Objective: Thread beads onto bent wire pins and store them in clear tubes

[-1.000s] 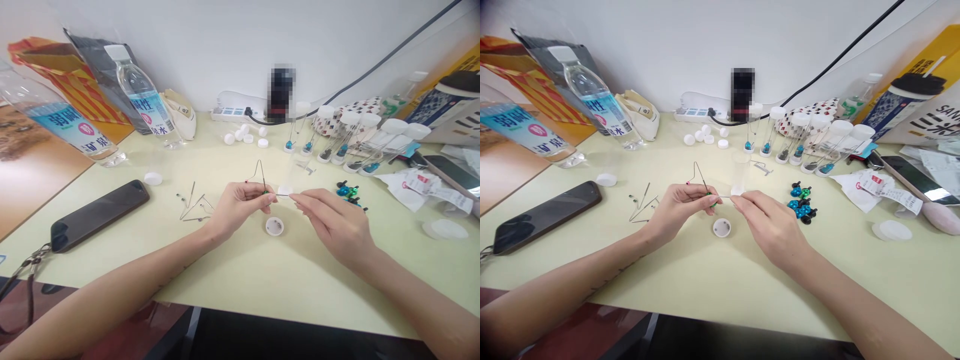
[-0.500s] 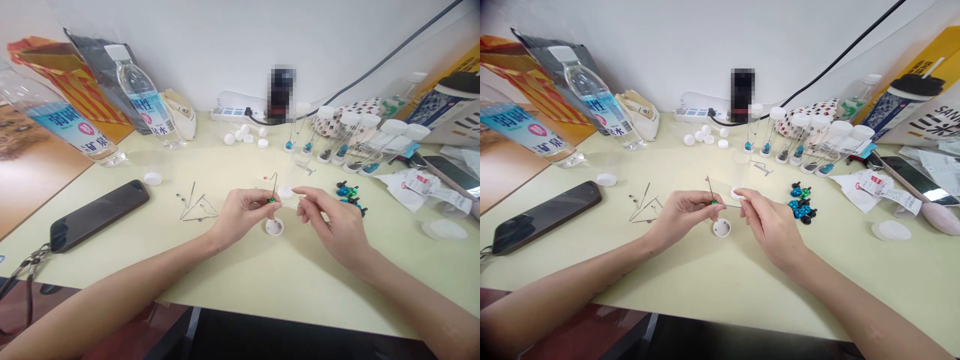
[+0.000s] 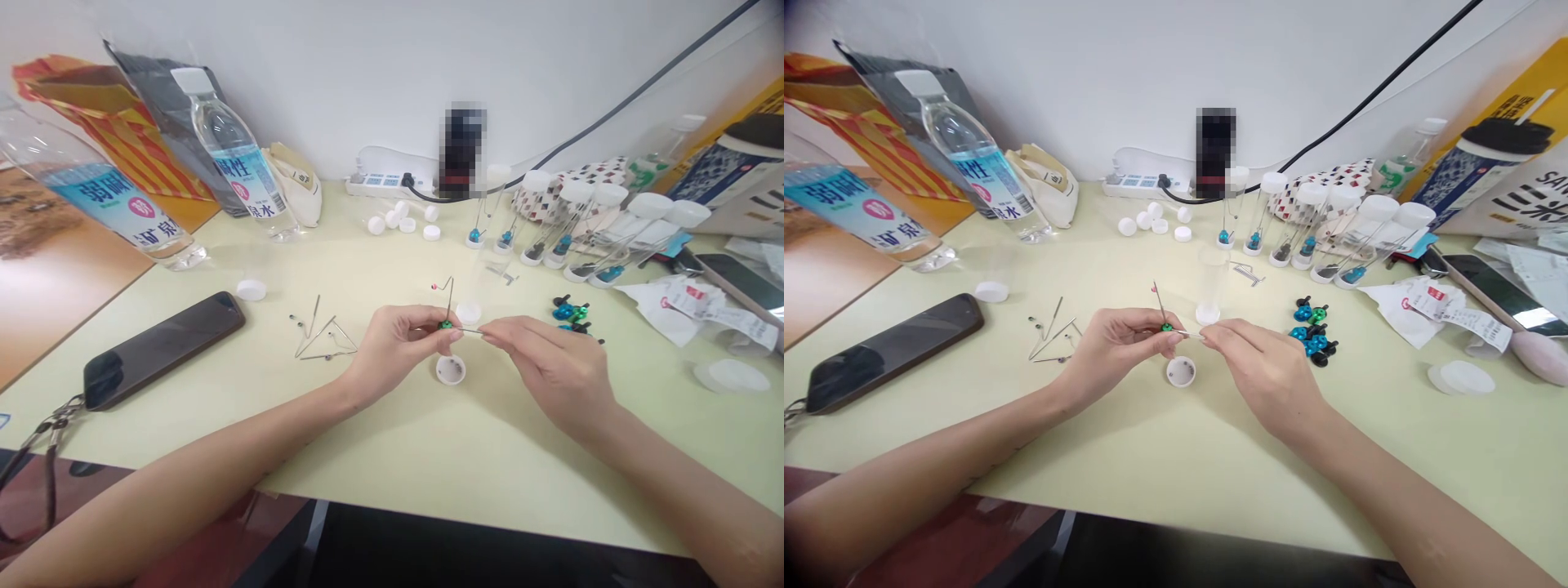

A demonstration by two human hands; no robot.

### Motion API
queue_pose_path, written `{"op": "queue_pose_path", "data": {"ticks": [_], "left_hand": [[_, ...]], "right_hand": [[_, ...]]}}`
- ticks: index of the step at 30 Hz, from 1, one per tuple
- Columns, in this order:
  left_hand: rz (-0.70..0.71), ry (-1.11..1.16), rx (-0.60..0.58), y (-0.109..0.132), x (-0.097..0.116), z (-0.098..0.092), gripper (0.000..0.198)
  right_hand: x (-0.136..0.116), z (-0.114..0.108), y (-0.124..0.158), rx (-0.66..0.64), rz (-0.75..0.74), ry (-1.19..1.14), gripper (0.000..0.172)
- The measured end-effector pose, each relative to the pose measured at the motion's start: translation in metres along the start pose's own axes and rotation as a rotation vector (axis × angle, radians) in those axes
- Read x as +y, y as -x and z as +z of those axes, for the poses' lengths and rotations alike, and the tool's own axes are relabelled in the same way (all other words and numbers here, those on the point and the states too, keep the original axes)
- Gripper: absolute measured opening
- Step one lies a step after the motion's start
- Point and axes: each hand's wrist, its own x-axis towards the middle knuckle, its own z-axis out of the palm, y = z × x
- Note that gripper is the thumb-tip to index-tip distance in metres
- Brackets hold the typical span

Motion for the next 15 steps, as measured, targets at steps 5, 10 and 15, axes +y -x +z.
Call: {"op": "queue_pose_path", "data": {"ticks": [5,10,15], "left_hand": [[0.02,-0.023,0.012,0.0004,-0.0013,0.0012,0.016],[0.023,-0.026,0.019,0.0001,0.0013,0.0019,0.015],[-0.006,0.009,0.069,-0.0021,-0.0009,-0.0032,0.017]], "right_hand": [[-0.0051,0.0021,0.0005,-0.104,0.252,-0.306,0.019],[-0.01,0.0035,0.0012,-0.198,0.41,-0.405,0.019],[-0.0046,0.0022,-0.0024,-0.057,0.087,-0.031,0.027]]}}
